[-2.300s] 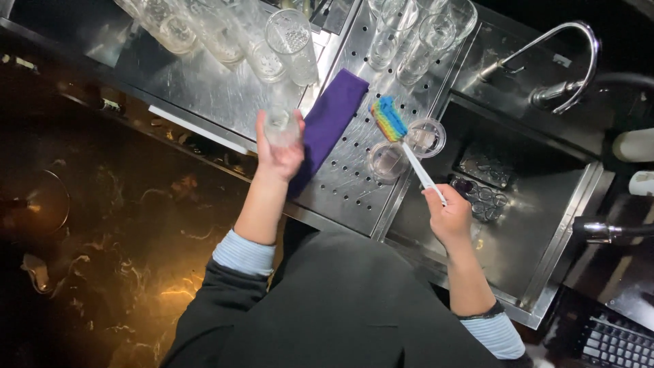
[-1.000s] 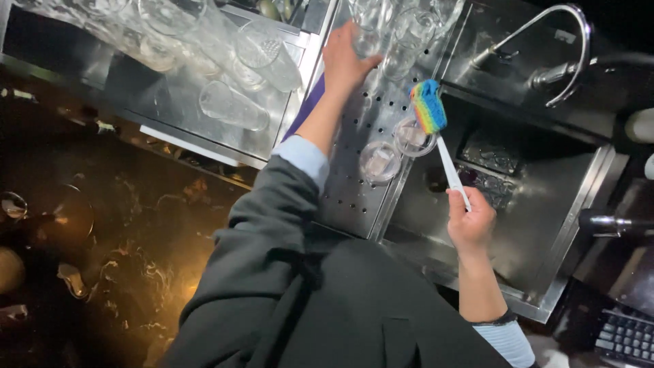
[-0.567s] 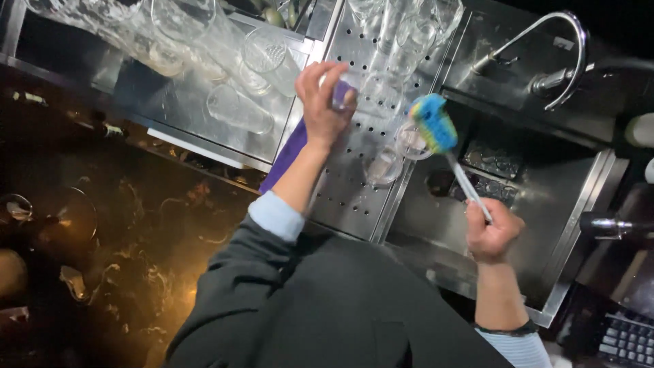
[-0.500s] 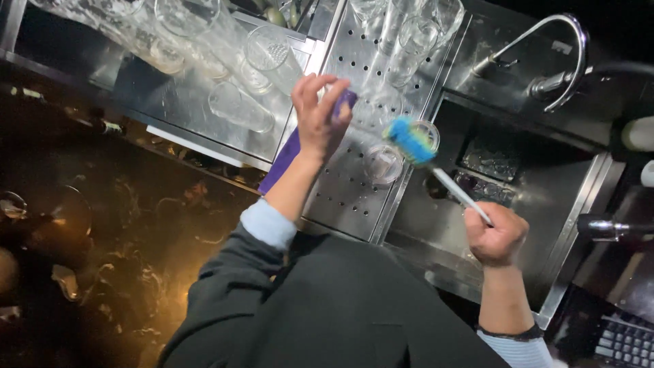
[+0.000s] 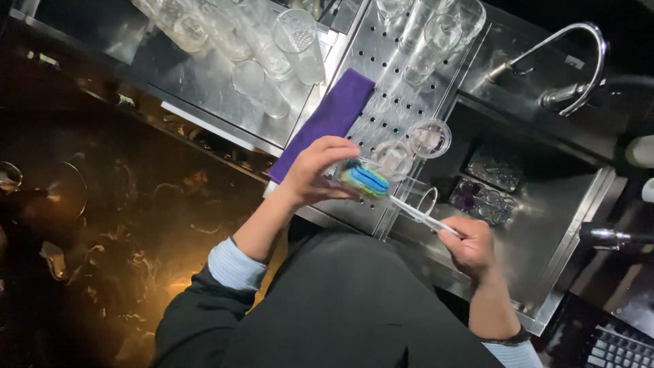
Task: Scrubbing the interior and exterior of various drinking glasses using a long-handled sponge brush over a bar sink.
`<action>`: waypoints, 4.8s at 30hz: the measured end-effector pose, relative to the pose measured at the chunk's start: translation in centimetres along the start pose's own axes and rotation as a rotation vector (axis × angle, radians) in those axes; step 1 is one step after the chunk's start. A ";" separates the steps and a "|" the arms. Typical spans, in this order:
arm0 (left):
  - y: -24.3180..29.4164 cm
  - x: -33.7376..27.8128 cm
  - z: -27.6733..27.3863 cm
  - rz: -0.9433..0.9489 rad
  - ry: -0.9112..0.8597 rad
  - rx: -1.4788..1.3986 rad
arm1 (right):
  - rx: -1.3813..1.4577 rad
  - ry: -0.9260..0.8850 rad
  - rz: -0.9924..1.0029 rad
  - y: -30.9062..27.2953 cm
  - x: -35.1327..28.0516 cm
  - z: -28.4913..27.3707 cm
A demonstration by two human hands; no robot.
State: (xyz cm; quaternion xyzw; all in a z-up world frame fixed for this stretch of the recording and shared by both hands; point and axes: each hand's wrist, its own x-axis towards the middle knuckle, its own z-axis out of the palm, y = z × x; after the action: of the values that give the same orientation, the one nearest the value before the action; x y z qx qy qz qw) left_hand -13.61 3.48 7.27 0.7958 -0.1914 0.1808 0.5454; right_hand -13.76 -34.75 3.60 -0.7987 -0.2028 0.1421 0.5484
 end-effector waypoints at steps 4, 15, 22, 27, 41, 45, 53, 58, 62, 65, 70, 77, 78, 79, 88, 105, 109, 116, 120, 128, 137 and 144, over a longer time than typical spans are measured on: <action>-0.8 -2.0 4.3 -0.246 0.206 -0.603 | -0.002 -0.015 -0.014 -2.3 1.2 2.1; 1.7 2.9 2.3 -0.377 0.755 -1.145 | -0.223 0.136 -0.094 -1.5 1.8 4.5; 0.1 1.7 1.8 -0.395 0.792 -1.344 | -0.107 0.102 -0.110 -3.2 0.9 6.2; -0.8 -0.1 5.5 -0.432 0.655 -1.691 | -0.202 0.128 -0.065 -4.2 1.6 6.9; -1.3 -1.7 7.0 -0.554 0.581 -1.480 | -0.308 0.114 -0.051 -4.0 1.2 7.7; -6.2 -4.2 6.7 -0.676 0.528 -1.468 | -0.248 0.083 -0.002 -2.2 0.3 6.1; -1.3 -1.7 7.3 -0.700 0.589 -1.450 | -0.250 0.061 0.026 -3.2 0.8 7.2; -1.2 -1.0 5.6 -0.731 0.570 -1.229 | -0.154 0.058 -0.006 -1.7 0.7 6.4; -0.9 -0.9 4.1 -0.697 0.749 -1.357 | -0.249 0.071 0.152 -2.1 -0.4 4.6; 0.8 -0.8 4.5 -0.767 0.699 -1.403 | -0.331 0.130 0.195 -2.2 -0.6 5.5; -1.4 -2.6 6.6 -0.901 0.794 -1.266 | -0.239 0.175 0.044 -3.2 0.5 8.0; 1.3 -2.5 3.4 -0.907 0.937 -1.200 | -0.328 0.212 -0.025 -4.2 0.2 5.4; 0.3 -2.7 3.2 -0.864 0.908 -1.321 | -0.358 0.253 -0.036 -4.0 0.2 4.8; 0.2 -2.6 3.5 -0.857 0.906 -1.323 | -0.360 0.255 -0.041 -4.2 0.3 5.3; 1.1 -3.2 3.6 -0.862 0.799 -1.279 | -0.368 0.182 0.154 -3.4 -1.0 6.3; 1.0 -2.7 4.3 -0.907 0.873 -1.343 | -0.409 0.034 0.168 -4.2 -0.2 6.7; 0.1 -3.6 5.9 -0.961 0.797 -1.277 | -0.301 -0.018 0.117 -3.8 0.5 8.0; -4.3 -5.6 0.9 -0.899 0.934 -1.137 | -0.190 -0.178 0.177 -1.4 -1.3 0.9; -3.5 -5.1 -0.1 -0.815 0.991 -1.043 | -0.142 -0.085 0.175 -1.6 -2.1 -2.6; 3.1 -1.8 3.2 -0.959 0.538 -1.261 | -0.220 0.033 -0.199 -1.2 1.6 1.5; -1.2 -2.4 2.8 -1.051 0.282 -1.512 | -0.253 0.076 -0.708 -4.8 3.4 1.7; 0.2 -2.3 2.4 -1.135 0.230 -1.372 | -0.450 0.170 -0.632 -2.4 6.3 0.7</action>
State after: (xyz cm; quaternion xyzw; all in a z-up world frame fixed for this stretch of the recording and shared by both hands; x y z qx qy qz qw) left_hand -15.53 1.44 5.43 0.2467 0.2205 -0.1917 0.9240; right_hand -8.94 -30.39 5.57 -0.8060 -0.4185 -0.1485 0.3913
